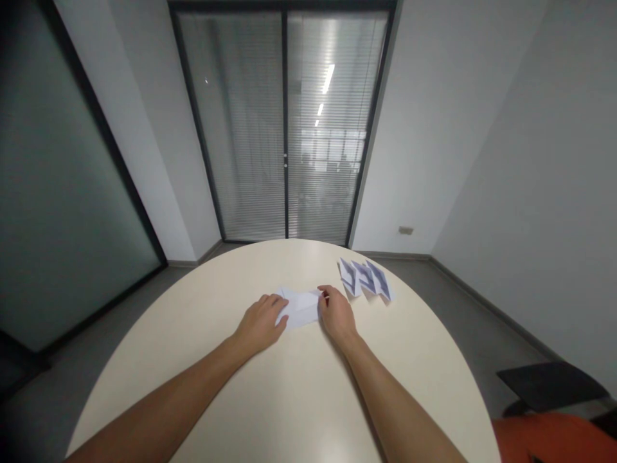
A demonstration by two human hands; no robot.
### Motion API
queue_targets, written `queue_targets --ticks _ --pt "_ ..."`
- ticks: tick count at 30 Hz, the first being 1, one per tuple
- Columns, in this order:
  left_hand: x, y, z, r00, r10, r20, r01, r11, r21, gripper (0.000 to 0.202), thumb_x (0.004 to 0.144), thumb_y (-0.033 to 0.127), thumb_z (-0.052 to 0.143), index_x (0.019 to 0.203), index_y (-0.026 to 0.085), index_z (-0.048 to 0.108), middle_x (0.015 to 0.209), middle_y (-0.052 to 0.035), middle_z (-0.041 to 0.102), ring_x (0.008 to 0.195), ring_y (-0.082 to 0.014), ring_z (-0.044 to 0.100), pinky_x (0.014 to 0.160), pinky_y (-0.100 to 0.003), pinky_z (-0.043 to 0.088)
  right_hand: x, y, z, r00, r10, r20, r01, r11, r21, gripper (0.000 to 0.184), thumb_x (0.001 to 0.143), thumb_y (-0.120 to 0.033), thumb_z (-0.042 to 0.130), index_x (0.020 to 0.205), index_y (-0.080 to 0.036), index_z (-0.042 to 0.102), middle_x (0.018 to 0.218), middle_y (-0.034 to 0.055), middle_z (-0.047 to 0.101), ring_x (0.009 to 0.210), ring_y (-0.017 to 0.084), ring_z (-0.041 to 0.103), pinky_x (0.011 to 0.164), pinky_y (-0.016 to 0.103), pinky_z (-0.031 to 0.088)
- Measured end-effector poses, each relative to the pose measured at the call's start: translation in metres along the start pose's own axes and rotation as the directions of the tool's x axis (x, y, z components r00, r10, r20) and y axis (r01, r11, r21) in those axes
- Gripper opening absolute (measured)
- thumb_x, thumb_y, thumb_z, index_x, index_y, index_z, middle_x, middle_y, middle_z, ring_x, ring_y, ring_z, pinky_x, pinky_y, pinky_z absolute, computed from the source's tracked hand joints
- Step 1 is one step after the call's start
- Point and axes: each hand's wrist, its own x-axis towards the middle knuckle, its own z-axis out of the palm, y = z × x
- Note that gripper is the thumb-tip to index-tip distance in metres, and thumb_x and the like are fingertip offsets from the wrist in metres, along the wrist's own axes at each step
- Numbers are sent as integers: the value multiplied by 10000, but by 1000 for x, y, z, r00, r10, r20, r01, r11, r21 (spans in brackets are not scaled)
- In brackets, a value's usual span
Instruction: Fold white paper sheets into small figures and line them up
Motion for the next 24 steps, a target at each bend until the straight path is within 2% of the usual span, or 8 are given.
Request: queue_targets --ticks 5,8,11,15,18,20,24 --pt "0 0 -1 1000 -4 -1 4 1000 -18 361 939 300 467 1273 210 571 1266 -106 600 1151 -278 521 996 -417 447 6 10 9 999 30 -11 -26 972 235 377 861 -284 483 1181 -149 628 1075 114 710 799 204 691 721 318 538" --pt "0 0 -1 1000 -3 -3 3 1000 -27 376 931 293 476 1290 215 560 1283 -101 593 1158 -273 523 1003 -411 445 10 17 14 999 50 17 -52 940 339 413 808 -244 568 1206 -141 611 1196 139 682 873 211 702 759 333 560" --pt "0 -2 3 1000 -12 -22 11 999 -45 397 923 297 490 1305 210 549 1310 -97 584 1181 -264 521 1033 -398 431 14 20 14 994 72 79 -98 919 382 453 779 -192 624 1229 -138 602 1251 152 669 1021 235 689 859 361 561" --pt "1 -7 8 995 -68 -68 65 997 -50 480 912 342 511 1367 189 500 1448 -102 498 1295 -277 457 1083 -399 387 16 19 9 972 99 211 -182 889 421 512 812 -182 602 1319 -132 552 1131 137 729 948 233 716 830 370 585" --pt "4 -12 10 984 -151 -91 145 987 -68 592 898 373 530 1440 170 409 1512 -120 436 1348 -292 418 1106 -417 351 16 19 8 979 100 175 -164 901 403 520 791 -179 614 1307 -131 575 1126 130 727 945 226 718 817 341 588" --pt "6 -15 11 975 -203 -91 195 977 -91 654 883 382 554 1465 149 366 1474 -138 482 1320 -299 454 1097 -418 348 17 20 9 982 109 153 -167 880 444 511 759 -163 626 1269 -139 605 1116 122 731 950 224 716 813 331 585" --pt "10 -24 12 957 -278 -88 261 952 -161 699 846 356 621 1458 136 363 1254 -116 649 1162 -274 572 1038 -384 380 18 21 11 980 113 167 -193 756 625 477 695 -163 670 1172 -165 656 1022 104 761 889 223 724 771 325 581"
